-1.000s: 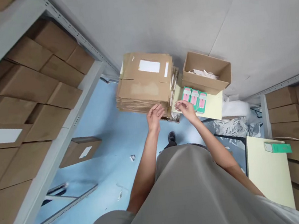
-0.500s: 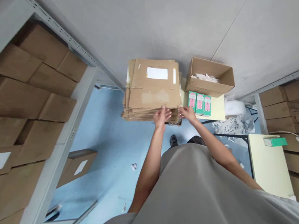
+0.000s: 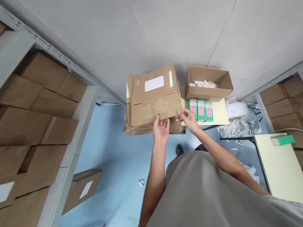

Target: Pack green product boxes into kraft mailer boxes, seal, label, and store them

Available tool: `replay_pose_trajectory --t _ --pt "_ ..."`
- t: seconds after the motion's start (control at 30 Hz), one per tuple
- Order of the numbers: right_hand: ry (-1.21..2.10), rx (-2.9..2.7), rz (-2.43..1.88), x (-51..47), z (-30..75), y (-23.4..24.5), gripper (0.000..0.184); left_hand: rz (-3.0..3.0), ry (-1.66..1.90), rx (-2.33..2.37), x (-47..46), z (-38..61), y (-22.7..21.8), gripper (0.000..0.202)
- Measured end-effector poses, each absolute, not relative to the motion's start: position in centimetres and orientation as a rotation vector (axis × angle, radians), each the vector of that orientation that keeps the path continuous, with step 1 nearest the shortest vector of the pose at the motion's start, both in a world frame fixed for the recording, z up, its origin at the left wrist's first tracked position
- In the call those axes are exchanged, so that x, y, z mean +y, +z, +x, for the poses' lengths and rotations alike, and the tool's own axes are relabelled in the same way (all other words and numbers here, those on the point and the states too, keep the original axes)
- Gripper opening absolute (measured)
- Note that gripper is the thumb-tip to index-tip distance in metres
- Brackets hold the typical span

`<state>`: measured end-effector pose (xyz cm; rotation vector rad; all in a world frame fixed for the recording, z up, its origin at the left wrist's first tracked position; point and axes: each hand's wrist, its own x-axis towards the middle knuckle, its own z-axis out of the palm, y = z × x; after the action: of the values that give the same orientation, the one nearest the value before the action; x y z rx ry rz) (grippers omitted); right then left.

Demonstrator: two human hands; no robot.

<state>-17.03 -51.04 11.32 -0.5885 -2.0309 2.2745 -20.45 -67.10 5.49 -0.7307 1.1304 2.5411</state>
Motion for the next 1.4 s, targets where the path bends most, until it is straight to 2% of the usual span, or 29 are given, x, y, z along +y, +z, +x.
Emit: replay_pose_trajectory --t 0.2,0.47,0.7,0.97,1.03,1.2,1.4 --pt "2.196 -1.983 -0.522 -50.0 -13.3 13.7 0.066 -0.656 2.624 0.93 -66.9 -21.3 7.7 0.013" --pt "1.971 -1.768 -0.828 -41.7 -3.2 13.6 0.056 -0.196 2.334 1.109 -55.6 -20.3 10.2 0.026" --pt "1.566 -1.259 -1.159 -29.2 10.6 13.8 0.09 0.165 2.023 1.165 -42.0 -14.5 11.6 0.046" --pt "1.44 -0.936 -1.315 -20.9 24.1 11.6 0.129 0.323 1.725 1.116 -25.8 -1.8 11.7 0.05" --pt "1.416 -0.855 -1.318 -19.1 27.3 11.3 0.125 0.353 1.645 1.099 -21.8 2.0 11.4 0.053" --pt "1.229 -0.735 -1.357 -14.1 34.3 11.0 0.09 0.385 1.469 1.088 -13.3 11.3 10.5 0.05" --pt "1.14 -0.48 -1.482 -9.7 39.5 9.2 0.074 0.412 1.3 1.056 -6.7 17.4 9.3 0.046"
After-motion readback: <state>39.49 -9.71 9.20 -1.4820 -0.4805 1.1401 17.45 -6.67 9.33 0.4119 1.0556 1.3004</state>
